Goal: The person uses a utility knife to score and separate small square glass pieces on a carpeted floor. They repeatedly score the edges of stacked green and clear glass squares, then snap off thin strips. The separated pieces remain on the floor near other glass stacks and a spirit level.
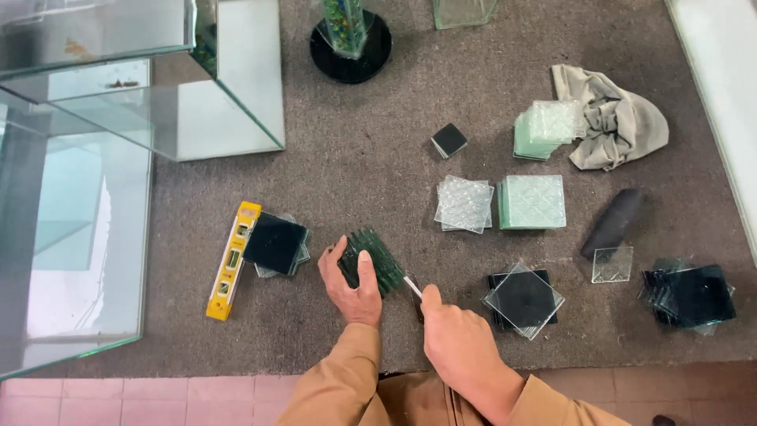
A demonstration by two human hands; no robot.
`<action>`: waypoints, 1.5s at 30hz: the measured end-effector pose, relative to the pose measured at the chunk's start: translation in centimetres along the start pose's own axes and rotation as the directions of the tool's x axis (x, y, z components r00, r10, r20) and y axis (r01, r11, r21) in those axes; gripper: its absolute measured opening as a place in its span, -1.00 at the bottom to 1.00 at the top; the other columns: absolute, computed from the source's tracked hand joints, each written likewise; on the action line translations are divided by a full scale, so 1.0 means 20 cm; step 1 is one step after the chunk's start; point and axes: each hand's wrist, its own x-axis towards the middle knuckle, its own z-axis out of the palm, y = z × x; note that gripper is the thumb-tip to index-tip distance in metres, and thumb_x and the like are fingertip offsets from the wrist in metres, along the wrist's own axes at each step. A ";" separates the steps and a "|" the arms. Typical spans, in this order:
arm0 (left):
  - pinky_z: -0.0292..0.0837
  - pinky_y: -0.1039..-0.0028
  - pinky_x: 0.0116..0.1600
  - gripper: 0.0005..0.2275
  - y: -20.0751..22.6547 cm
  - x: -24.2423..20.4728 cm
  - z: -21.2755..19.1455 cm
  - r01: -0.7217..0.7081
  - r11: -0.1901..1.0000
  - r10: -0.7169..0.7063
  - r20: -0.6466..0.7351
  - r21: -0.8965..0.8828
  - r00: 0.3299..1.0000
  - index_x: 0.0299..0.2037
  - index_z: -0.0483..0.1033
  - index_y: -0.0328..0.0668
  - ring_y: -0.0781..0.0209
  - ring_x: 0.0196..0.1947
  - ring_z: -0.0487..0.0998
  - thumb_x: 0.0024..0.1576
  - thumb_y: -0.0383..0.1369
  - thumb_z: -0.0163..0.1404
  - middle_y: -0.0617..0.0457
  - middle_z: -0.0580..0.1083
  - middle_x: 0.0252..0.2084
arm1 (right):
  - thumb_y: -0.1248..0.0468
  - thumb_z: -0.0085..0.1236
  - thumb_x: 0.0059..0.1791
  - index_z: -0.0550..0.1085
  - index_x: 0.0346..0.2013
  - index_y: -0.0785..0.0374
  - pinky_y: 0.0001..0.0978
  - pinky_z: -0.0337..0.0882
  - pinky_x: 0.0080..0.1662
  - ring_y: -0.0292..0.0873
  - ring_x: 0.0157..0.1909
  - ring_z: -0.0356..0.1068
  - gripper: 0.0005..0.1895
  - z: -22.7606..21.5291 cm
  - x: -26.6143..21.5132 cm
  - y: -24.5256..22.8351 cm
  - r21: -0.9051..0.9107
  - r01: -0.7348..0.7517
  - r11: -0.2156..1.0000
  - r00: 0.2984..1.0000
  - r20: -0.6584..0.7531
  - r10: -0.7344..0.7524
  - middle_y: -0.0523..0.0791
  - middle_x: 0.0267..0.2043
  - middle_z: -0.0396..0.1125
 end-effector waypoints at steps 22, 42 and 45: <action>0.33 -0.13 0.44 -0.54 0.00 -0.01 0.00 0.077 0.997 -0.077 0.005 -0.015 0.997 0.30 0.59 -0.16 -0.29 0.41 0.44 0.26 -0.11 0.13 -0.32 0.47 0.32 | 0.08 -0.30 0.32 0.19 -0.09 0.08 0.37 0.43 -0.29 0.47 -0.36 0.52 -0.80 0.06 0.07 0.01 0.092 -0.015 0.996 1.000 -0.018 0.017 0.08 -0.45 0.52; 0.33 -0.12 0.44 -0.55 0.00 -0.03 0.02 0.082 0.996 -0.082 -0.001 -0.020 0.997 0.29 0.59 -0.13 -0.27 0.42 0.42 0.24 -0.14 0.15 -0.29 0.47 0.32 | 0.14 -0.23 0.31 0.24 -0.09 0.15 0.34 0.46 -0.35 0.47 -0.37 0.54 -0.81 0.03 0.07 0.07 0.088 0.042 0.995 0.999 -0.014 -0.041 0.15 -0.39 0.53; 0.33 -0.11 0.46 -0.55 -0.01 -0.02 0.02 0.067 0.998 -0.067 -0.012 -0.001 0.998 0.29 0.59 -0.15 -0.27 0.41 0.43 0.24 -0.14 0.15 -0.29 0.47 0.31 | 0.38 -0.21 0.15 0.26 -0.06 0.18 0.27 0.40 -0.27 0.40 -0.25 0.51 -0.91 -0.26 0.08 -0.02 0.035 -0.003 0.999 0.981 0.194 -0.003 0.13 -0.24 0.47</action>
